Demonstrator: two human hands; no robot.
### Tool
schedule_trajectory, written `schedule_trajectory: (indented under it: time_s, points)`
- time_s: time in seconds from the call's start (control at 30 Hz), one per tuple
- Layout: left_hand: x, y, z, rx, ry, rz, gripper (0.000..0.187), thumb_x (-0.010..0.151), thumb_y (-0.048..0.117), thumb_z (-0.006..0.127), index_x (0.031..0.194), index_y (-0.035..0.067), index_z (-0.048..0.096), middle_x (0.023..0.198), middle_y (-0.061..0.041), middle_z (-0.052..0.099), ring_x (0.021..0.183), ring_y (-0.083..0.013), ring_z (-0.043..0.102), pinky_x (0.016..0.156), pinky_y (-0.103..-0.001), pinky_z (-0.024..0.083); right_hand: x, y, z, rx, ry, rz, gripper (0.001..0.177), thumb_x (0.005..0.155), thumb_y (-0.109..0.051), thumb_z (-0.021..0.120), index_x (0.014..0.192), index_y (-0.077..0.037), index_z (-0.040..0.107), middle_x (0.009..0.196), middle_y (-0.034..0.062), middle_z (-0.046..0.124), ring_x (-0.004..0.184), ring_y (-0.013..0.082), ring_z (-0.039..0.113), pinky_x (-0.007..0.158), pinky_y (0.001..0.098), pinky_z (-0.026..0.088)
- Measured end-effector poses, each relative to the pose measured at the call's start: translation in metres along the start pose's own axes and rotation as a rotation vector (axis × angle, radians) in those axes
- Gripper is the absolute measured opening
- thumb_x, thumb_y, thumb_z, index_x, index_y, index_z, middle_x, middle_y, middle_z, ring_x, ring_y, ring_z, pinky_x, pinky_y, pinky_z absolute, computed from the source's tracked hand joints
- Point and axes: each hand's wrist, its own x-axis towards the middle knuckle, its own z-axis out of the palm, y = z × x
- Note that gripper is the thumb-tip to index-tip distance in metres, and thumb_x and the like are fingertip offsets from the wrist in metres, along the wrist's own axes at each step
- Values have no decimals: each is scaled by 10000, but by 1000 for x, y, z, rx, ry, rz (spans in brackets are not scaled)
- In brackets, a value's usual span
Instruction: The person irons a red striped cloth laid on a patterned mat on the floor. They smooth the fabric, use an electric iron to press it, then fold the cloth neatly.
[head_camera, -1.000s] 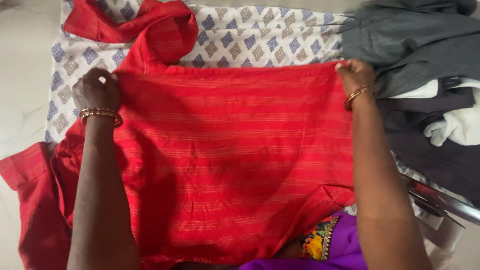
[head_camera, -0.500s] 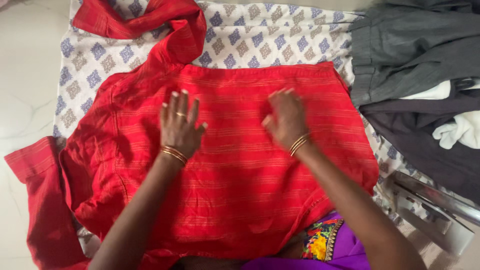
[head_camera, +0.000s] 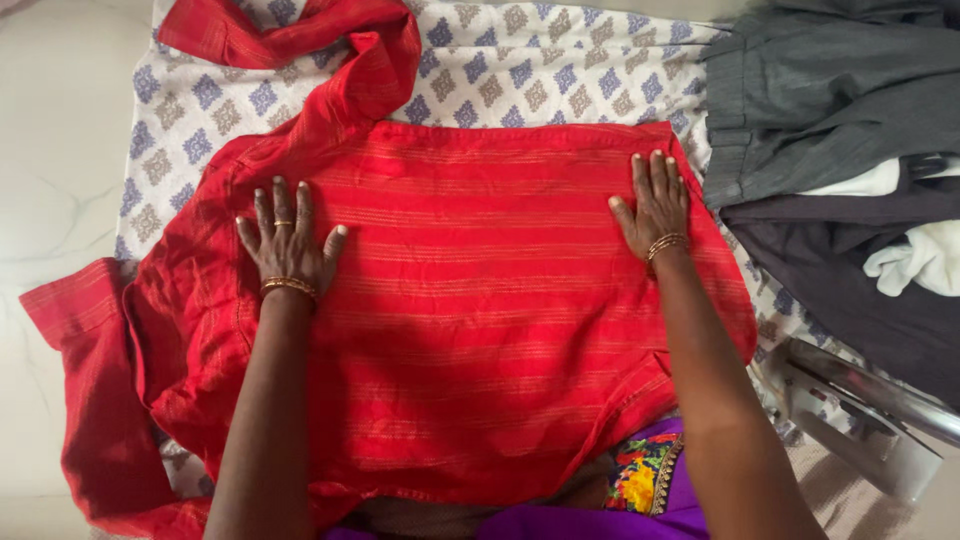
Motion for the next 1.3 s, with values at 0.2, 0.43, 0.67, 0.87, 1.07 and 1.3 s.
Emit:
schedule_trajectory:
  time_s: [0.2, 0.43, 0.67, 0.87, 1.07, 1.3]
  points:
    - [0, -1, -5, -6, 19, -3, 866, 962, 698, 411, 1648, 194, 249, 1738, -127, 100, 1589, -380, 56, 1226, -666, 2, 4, 8, -1, 4, 41, 2, 809, 1029, -579, 447, 1668, -143, 211, 1720, 214, 162, 1581, 426, 110, 1265, 588, 100]
    - [10, 10, 1, 138, -11, -85, 859, 963, 668, 419, 1642, 185, 206, 1706, -127, 47, 1552, -392, 39, 1192, -673, 6, 14, -11, -5, -159, -2, 113, 767, 1066, -547, 407, 1672, -155, 147, 1721, 191, 127, 1575, 408, 97, 1252, 597, 67]
    - [-20, 112, 16, 216, -160, 155, 844, 982, 616, 407, 1634, 152, 140, 1713, -150, -2, 1562, -365, 16, 1210, -619, 61, -25, -166, -15, -243, -291, -235, 780, 1016, -563, 445, 1664, -196, 212, 1725, 190, 143, 1581, 387, 96, 1241, 612, 143]
    - [-19, 111, 34, 97, -122, 265, 873, 966, 649, 436, 1634, 174, 138, 1704, -115, 18, 1560, -348, 51, 1226, -607, 69, 6, -151, 13, -105, -144, -337, 805, 990, -641, 412, 1658, -235, 219, 1726, 173, 94, 1583, 361, 30, 1250, 592, 58]
    - [-13, 42, 1, 105, 89, 193, 820, 930, 597, 543, 1573, 119, 372, 1668, -187, 230, 1498, -440, 215, 1145, -707, 161, 24, -118, 4, -44, -79, -209, 805, 1010, -613, 435, 1663, -201, 206, 1717, 198, 96, 1579, 401, 59, 1244, 598, 81]
    - [-49, -116, -60, -30, 158, -357, 713, 912, 476, 749, 1442, 71, 496, 1481, -263, 480, 1343, -471, 423, 1016, -692, 345, 7, -121, 12, 26, -48, -58, 752, 1038, -564, 457, 1672, -216, 254, 1708, 190, 181, 1612, 401, 142, 1344, 578, 133]
